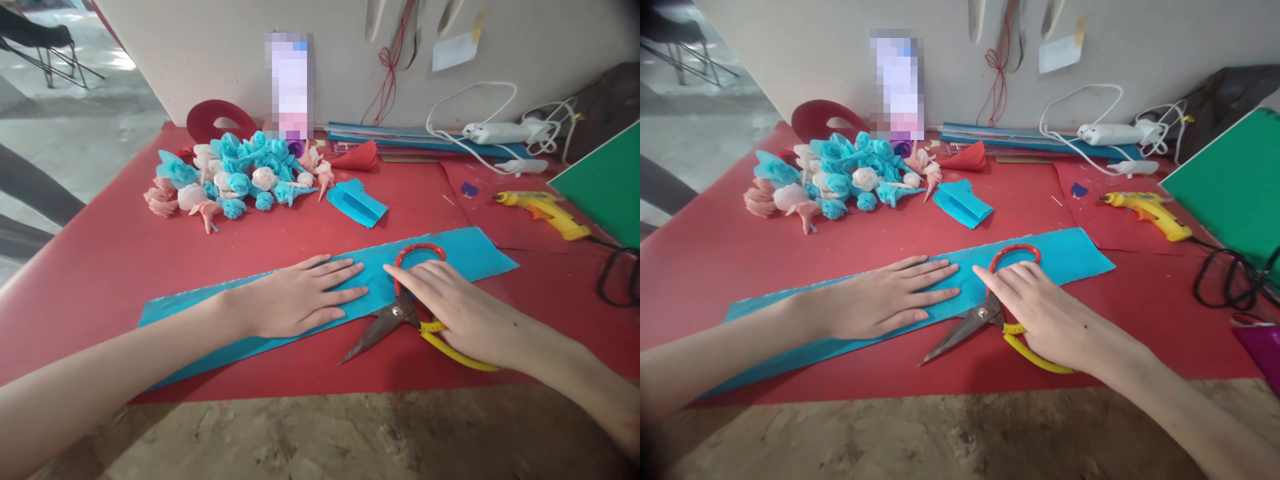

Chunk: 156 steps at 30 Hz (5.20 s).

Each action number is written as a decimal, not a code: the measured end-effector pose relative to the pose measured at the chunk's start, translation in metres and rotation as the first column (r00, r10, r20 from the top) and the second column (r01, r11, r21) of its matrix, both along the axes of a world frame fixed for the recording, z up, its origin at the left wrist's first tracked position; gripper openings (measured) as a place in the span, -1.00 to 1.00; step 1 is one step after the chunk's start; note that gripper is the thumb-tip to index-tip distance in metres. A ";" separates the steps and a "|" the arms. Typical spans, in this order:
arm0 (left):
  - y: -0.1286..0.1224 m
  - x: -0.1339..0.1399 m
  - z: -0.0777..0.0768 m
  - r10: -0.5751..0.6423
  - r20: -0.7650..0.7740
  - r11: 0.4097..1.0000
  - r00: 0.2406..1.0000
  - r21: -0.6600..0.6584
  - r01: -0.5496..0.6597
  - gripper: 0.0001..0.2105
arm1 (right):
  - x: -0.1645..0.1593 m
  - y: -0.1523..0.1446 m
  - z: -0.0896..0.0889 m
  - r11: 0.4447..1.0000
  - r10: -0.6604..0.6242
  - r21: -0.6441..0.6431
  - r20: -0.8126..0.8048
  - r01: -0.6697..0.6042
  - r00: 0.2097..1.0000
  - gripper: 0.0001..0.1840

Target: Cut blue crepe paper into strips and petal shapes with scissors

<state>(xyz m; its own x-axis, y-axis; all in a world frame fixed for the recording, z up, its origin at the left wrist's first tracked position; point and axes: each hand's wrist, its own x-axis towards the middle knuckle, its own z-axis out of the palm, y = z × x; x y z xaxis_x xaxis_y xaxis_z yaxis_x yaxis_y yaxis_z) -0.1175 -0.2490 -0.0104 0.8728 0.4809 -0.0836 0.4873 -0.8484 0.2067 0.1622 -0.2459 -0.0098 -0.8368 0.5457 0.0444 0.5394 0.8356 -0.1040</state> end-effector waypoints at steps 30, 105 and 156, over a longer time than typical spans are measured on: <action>0.006 0.001 -0.003 -0.034 0.087 0.999 0.996 -0.039 0.037 -0.44 | -0.019 -0.004 0.001 0.997 0.040 0.060 -0.004 -0.040 0.999 -0.19; 0.006 -0.001 -0.002 -0.032 0.110 0.996 0.993 -0.085 0.041 -0.53 | -0.019 -0.007 0.004 0.990 0.001 0.140 -0.005 0.000 1.000 -0.15; 0.093 0.119 0.037 0.428 0.058 0.793 0.902 -0.502 -0.345 -0.80 | -0.011 -0.017 0.001 0.995 0.092 0.023 0.051 -0.093 0.994 -0.31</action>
<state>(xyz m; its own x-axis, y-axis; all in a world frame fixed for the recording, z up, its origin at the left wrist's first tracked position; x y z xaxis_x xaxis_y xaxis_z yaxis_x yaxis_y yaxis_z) 0.0014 -0.1560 0.0270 0.6431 0.7191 -0.2633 0.6779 -0.3747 0.6325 0.1511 -0.2626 -0.0084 -0.8852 0.4649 0.0145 0.4635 0.8843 -0.0573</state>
